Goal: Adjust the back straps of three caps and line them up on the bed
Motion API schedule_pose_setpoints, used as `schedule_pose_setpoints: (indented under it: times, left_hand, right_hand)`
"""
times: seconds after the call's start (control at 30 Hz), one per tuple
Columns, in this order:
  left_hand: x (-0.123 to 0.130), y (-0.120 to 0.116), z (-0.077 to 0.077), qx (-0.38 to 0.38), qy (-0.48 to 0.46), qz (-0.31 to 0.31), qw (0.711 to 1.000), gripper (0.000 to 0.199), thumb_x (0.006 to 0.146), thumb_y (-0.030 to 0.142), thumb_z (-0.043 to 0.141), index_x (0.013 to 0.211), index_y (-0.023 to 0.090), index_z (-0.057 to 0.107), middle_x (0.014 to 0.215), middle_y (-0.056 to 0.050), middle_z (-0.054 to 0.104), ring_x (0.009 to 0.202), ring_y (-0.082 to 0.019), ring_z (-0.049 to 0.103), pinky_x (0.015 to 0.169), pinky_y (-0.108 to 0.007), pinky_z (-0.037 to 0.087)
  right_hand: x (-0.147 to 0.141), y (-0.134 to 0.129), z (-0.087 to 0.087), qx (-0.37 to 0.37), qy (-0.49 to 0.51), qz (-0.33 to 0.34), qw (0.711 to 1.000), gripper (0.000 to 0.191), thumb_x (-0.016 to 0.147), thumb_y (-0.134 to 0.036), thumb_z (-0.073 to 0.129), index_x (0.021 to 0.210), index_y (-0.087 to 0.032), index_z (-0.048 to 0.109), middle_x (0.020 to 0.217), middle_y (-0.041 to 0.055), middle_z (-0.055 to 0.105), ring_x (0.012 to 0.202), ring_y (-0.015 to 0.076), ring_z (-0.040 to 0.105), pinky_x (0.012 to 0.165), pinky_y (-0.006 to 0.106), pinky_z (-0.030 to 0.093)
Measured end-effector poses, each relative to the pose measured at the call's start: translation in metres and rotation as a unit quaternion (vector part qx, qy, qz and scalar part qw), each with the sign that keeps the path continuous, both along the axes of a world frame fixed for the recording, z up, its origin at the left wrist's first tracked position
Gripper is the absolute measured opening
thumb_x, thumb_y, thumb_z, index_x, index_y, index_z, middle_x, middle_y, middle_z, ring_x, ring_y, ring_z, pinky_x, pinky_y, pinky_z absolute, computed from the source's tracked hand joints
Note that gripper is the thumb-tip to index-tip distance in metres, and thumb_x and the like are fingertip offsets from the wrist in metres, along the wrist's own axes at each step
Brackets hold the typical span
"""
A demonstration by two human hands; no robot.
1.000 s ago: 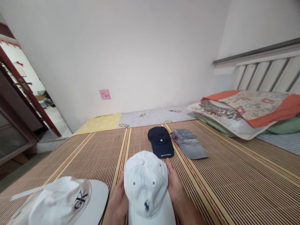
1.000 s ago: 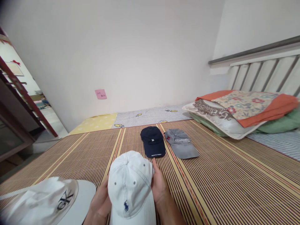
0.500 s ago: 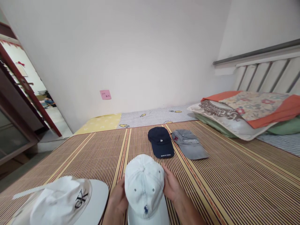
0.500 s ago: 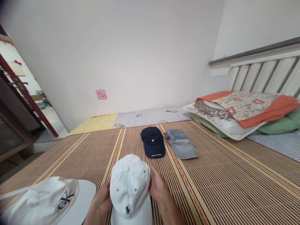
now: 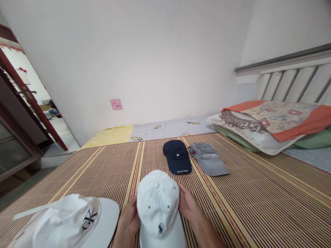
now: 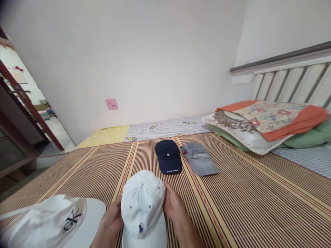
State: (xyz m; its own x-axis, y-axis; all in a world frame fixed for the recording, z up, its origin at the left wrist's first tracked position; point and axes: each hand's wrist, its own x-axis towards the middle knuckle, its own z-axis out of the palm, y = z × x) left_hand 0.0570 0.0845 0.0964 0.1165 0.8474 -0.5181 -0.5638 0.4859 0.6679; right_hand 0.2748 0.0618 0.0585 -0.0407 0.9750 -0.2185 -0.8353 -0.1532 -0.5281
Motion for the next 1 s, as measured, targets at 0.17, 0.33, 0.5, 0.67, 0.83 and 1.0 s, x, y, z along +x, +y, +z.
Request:
schedule_pose_setpoints:
  times: [0.17, 0.33, 0.5, 0.67, 0.83, 1.0]
  left_hand:
    - [-0.007, 0.005, -0.006, 0.001, 0.012, 0.005, 1.000, 0.040, 0.098, 0.018, 0.055, 0.135, 0.004, 0.065, 0.086, -0.016, 0.085, 0.094, -0.034, 0.082, 0.091, -0.044, 0.064]
    - [-0.010, 0.008, -0.010, 0.013, 0.021, 0.003, 1.000, 0.030, 0.097, 0.013, 0.056, 0.122, 0.005, 0.070, 0.078, -0.013, 0.084, 0.080, -0.030, 0.083, 0.077, -0.037, 0.066]
    - [-0.011, 0.008, -0.008, 0.027, 0.031, 0.008, 0.999, 0.017, 0.094, 0.008, 0.058, 0.103, 0.009, 0.072, 0.069, -0.009, 0.081, 0.069, -0.025, 0.080, 0.066, -0.030, 0.063]
    - [-0.015, 0.009, -0.007, 0.050, 0.036, 0.011, 0.998, 0.017, 0.097, 0.009, 0.055, 0.089, 0.016, 0.070, 0.067, -0.005, 0.079, 0.068, -0.022, 0.079, 0.060, -0.027, 0.060]
    - [-0.018, 0.012, -0.009, 0.077, 0.055, 0.020, 0.995, 0.022, 0.095, 0.008, 0.058, 0.079, 0.017, 0.070, 0.069, -0.004, 0.078, 0.064, -0.018, 0.074, 0.059, -0.024, 0.057]
    - [-0.021, 0.014, -0.014, 0.094, 0.112, 0.014, 0.989, 0.013, 0.093, 0.017, 0.063, 0.086, 0.016, 0.073, 0.080, -0.007, 0.082, 0.077, -0.022, 0.078, 0.070, -0.027, 0.059]
  right_hand:
    - [0.001, 0.001, 0.002, -0.009, 0.003, 0.007, 1.000, 0.032, 0.091, -0.040, 0.069, 0.106, -0.013, 0.078, 0.111, 0.0148, 0.083, 0.128, 0.0296, 0.068, 0.111, 0.040, 0.048]
    - [0.000, 0.001, 0.002, -0.019, -0.015, 0.006, 1.000, 0.033, 0.092, -0.042, 0.067, 0.103, -0.013, 0.078, 0.107, 0.0154, 0.083, 0.120, 0.0307, 0.072, 0.103, 0.041, 0.053]
    - [0.003, 0.003, -0.005, -0.048, -0.062, -0.015, 0.997, 0.032, 0.089, -0.045, 0.072, 0.096, -0.015, 0.078, 0.097, 0.0153, 0.083, 0.104, 0.0307, 0.076, 0.089, 0.038, 0.057]
    - [0.009, 0.003, -0.005, -0.053, -0.104, -0.048, 0.992, 0.032, 0.090, -0.042, 0.070, 0.103, -0.015, 0.077, 0.106, 0.0141, 0.083, 0.101, 0.0254, 0.077, 0.087, 0.033, 0.057]
    - [0.013, 0.002, -0.004, -0.040, -0.167, -0.062, 0.983, 0.034, 0.082, -0.040, 0.079, 0.105, -0.016, 0.076, 0.100, 0.0108, 0.083, 0.087, 0.0235, 0.078, 0.071, 0.030, 0.057]
    - [0.018, 0.007, -0.010, -0.044, -0.240, -0.066, 0.967, 0.028, 0.079, -0.038, 0.082, 0.095, -0.016, 0.076, 0.080, 0.0071, 0.081, 0.065, 0.0200, 0.074, 0.056, 0.027, 0.052]
